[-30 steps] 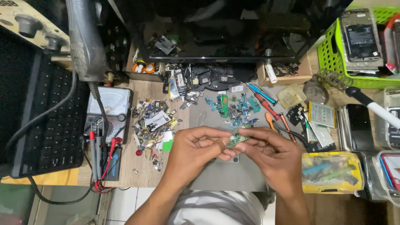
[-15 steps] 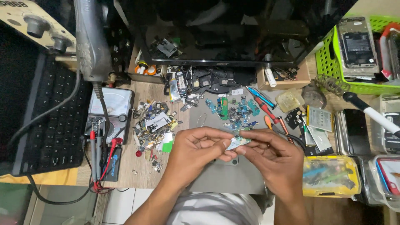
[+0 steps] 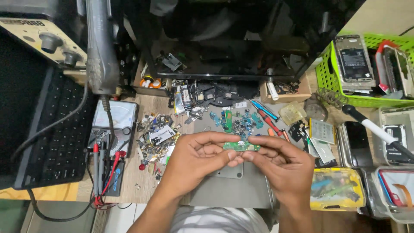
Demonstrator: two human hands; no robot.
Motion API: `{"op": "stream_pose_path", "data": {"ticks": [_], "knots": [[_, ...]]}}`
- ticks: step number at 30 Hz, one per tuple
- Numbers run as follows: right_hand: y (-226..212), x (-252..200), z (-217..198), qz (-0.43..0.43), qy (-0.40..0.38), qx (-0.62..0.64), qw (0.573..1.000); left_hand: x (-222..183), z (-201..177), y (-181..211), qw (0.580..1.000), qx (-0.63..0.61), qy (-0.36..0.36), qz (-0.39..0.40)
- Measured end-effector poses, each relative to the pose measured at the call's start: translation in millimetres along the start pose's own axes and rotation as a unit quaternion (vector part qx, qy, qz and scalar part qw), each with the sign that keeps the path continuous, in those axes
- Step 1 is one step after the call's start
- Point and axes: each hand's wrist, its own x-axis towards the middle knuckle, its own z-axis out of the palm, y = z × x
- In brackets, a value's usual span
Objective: Soldering electronic components onto a circuit board at a repair bench.
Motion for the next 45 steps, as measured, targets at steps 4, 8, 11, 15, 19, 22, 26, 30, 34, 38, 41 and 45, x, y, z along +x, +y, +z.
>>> {"op": "stream_pose_path", "data": {"ticks": [4,8,11,15,19,22,26,30,34,38,41,45], "knots": [[0.5,-0.4,3.0,0.006,0.0,-0.008,1.0,2.0,-2.6,-2.2,1.0,-0.005,0.004,-0.006],[9.1,-1.1,3.7,0.007,0.001,0.022,1.0,2.7,-4.6,-4.1,1.0,0.003,0.016,-0.023],[10.4,-1.4,3.3,0.01,0.002,0.022,1.0,2.6,-5.3,-7.2,1.0,-0.004,0.016,-0.019],[12.4,-1.4,3.4,0.02,-0.003,0.057,0.998,2.1,-5.0,-7.1,1.0,0.004,0.02,-0.016],[11.3,-1.2,2.8,0.016,-0.006,0.044,0.999,2.6,-5.0,-7.2,1.0,0.003,0.018,-0.018],[12.0,-1.4,2.3,0.026,-0.006,0.052,0.998,3.3,-5.5,-8.8,1.0,-0.005,0.011,-0.019],[10.7,-1.2,2.2,0.029,-0.005,0.04,0.999,2.9,-5.2,-8.2,1.0,-0.007,0.008,-0.016],[10.4,-1.7,2.3,0.019,-0.003,0.035,0.999,3.0,-5.3,-9.6,1.0,-0.008,0.007,-0.014],[9.7,-2.3,2.7,0.025,0.002,0.031,0.999,2.2,-4.8,-7.9,1.0,-0.002,0.013,-0.023],[10.3,-2.0,2.1,0.021,-0.003,0.05,0.999,1.9,-5.6,-9.5,1.0,-0.005,0.004,-0.01],[10.2,-2.0,0.9,0.013,-0.01,0.053,0.998,0.8,-4.8,-7.5,1.0,-0.007,0.002,-0.012],[11.7,-2.1,-0.9,-0.005,-0.013,0.044,0.999,0.8,-5.8,-8.7,1.0,-0.008,-0.014,0.012]]}}
